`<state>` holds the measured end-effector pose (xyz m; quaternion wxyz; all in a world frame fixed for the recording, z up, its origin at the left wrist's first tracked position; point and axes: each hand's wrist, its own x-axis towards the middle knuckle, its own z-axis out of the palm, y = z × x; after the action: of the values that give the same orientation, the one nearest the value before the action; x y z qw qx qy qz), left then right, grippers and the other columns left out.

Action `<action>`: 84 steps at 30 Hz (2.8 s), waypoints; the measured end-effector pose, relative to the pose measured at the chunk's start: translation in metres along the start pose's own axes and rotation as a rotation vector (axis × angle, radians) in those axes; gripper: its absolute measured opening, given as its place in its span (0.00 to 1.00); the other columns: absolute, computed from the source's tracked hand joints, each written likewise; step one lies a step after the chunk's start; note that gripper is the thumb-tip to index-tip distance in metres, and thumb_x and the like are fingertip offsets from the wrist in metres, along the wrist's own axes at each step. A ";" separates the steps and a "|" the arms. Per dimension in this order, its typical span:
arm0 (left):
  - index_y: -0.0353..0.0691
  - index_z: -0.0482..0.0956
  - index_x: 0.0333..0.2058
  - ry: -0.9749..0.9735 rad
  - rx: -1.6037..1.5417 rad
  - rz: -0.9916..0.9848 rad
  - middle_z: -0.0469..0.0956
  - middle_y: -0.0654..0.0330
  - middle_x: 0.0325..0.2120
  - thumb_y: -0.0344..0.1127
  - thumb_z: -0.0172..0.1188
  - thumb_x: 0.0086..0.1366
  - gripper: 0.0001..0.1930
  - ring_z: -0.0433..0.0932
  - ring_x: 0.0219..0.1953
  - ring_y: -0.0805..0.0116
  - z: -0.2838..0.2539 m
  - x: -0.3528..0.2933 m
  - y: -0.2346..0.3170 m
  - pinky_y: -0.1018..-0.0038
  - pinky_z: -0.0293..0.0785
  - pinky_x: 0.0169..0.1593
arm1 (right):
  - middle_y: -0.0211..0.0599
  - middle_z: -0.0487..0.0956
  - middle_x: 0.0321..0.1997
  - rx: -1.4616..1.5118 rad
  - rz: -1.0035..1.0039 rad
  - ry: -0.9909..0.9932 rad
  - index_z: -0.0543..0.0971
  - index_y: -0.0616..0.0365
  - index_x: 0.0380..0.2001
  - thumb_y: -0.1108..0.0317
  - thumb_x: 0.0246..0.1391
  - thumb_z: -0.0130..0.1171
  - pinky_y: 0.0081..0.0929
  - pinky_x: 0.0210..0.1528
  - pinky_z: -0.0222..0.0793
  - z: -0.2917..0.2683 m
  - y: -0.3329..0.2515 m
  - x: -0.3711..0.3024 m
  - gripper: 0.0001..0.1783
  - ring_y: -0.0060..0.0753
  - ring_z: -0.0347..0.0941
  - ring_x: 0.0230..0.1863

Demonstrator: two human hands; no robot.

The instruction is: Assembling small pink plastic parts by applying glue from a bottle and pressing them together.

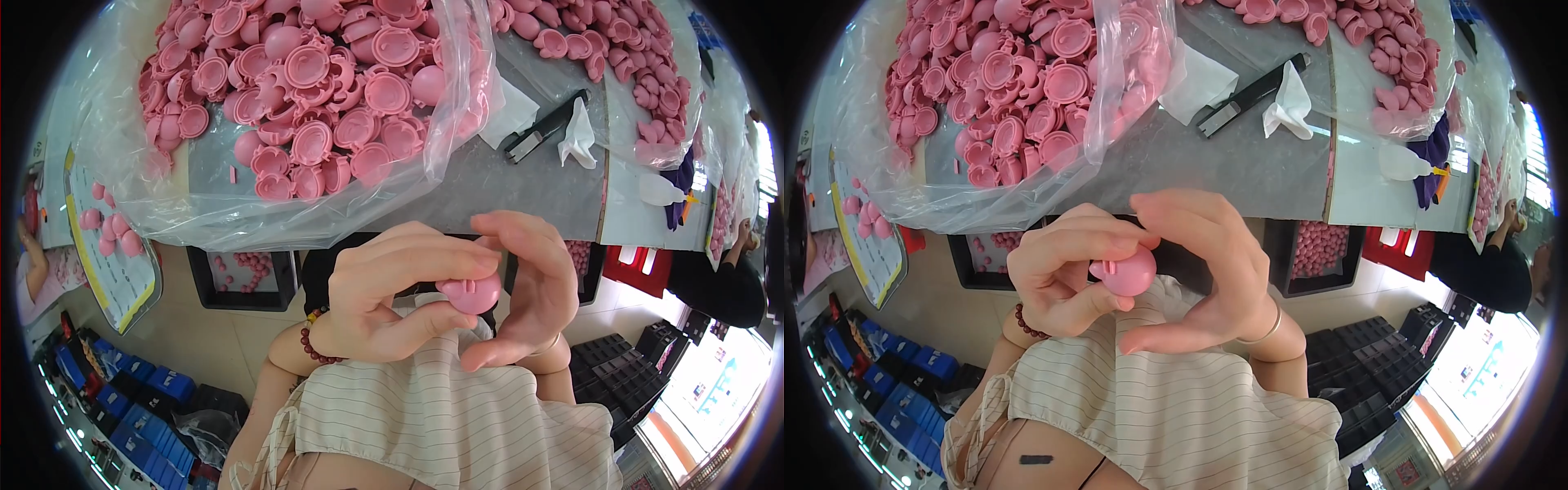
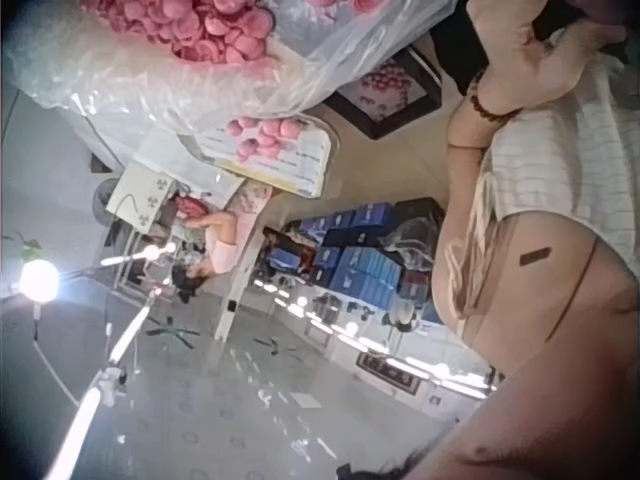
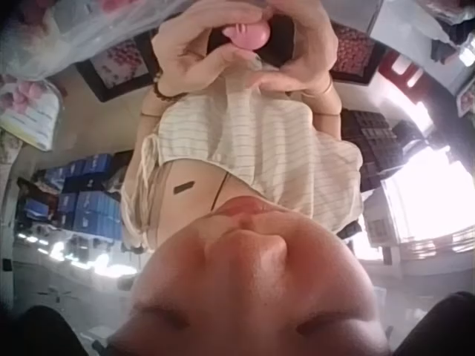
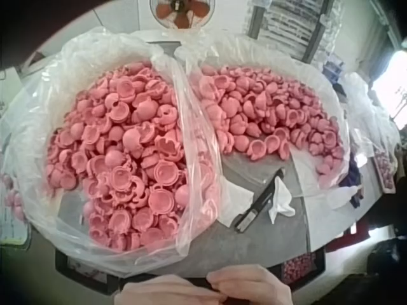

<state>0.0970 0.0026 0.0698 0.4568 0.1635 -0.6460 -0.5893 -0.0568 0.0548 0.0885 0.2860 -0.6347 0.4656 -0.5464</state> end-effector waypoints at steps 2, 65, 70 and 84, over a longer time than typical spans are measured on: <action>0.31 0.72 0.36 -0.085 -0.094 -0.122 0.75 0.54 0.31 0.29 0.62 0.44 0.17 0.74 0.33 0.66 -0.002 0.001 0.001 0.76 0.68 0.36 | 0.48 0.70 0.39 0.032 0.049 -0.022 0.68 0.65 0.39 0.53 0.26 0.68 0.30 0.37 0.66 0.002 0.000 0.001 0.37 0.41 0.68 0.37; 0.32 0.67 0.41 0.858 1.220 -0.222 0.73 0.55 0.31 0.33 0.51 0.54 0.15 0.71 0.30 0.73 -0.191 -0.044 0.071 0.81 0.67 0.35 | 0.46 0.68 0.32 -0.260 -0.117 0.261 0.71 0.69 0.27 0.63 0.47 0.49 0.30 0.37 0.61 -0.036 0.014 -0.006 0.16 0.39 0.65 0.35; 0.35 0.71 0.40 0.928 1.198 -0.573 0.75 0.58 0.29 0.28 0.52 0.53 0.13 0.71 0.29 0.74 -0.188 -0.034 0.071 0.79 0.68 0.30 | 0.45 0.68 0.28 -0.355 -0.120 0.243 0.70 0.67 0.25 0.62 0.45 0.50 0.28 0.32 0.60 -0.034 0.013 -0.007 0.15 0.37 0.64 0.31; 0.38 0.73 0.35 0.155 1.297 -0.142 0.73 0.56 0.36 0.22 0.52 0.44 0.15 0.71 0.39 0.58 -0.100 0.018 0.032 0.71 0.65 0.42 | 0.42 0.71 0.31 -0.719 -0.090 1.008 0.70 0.69 0.30 0.76 0.48 0.45 0.22 0.32 0.62 -0.118 0.026 -0.033 0.07 0.28 0.65 0.30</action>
<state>0.1759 -0.0642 0.0951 0.2709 0.4897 -0.8232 -0.0956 -0.1768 0.0913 0.0799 -0.2240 -0.3744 0.6712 -0.5993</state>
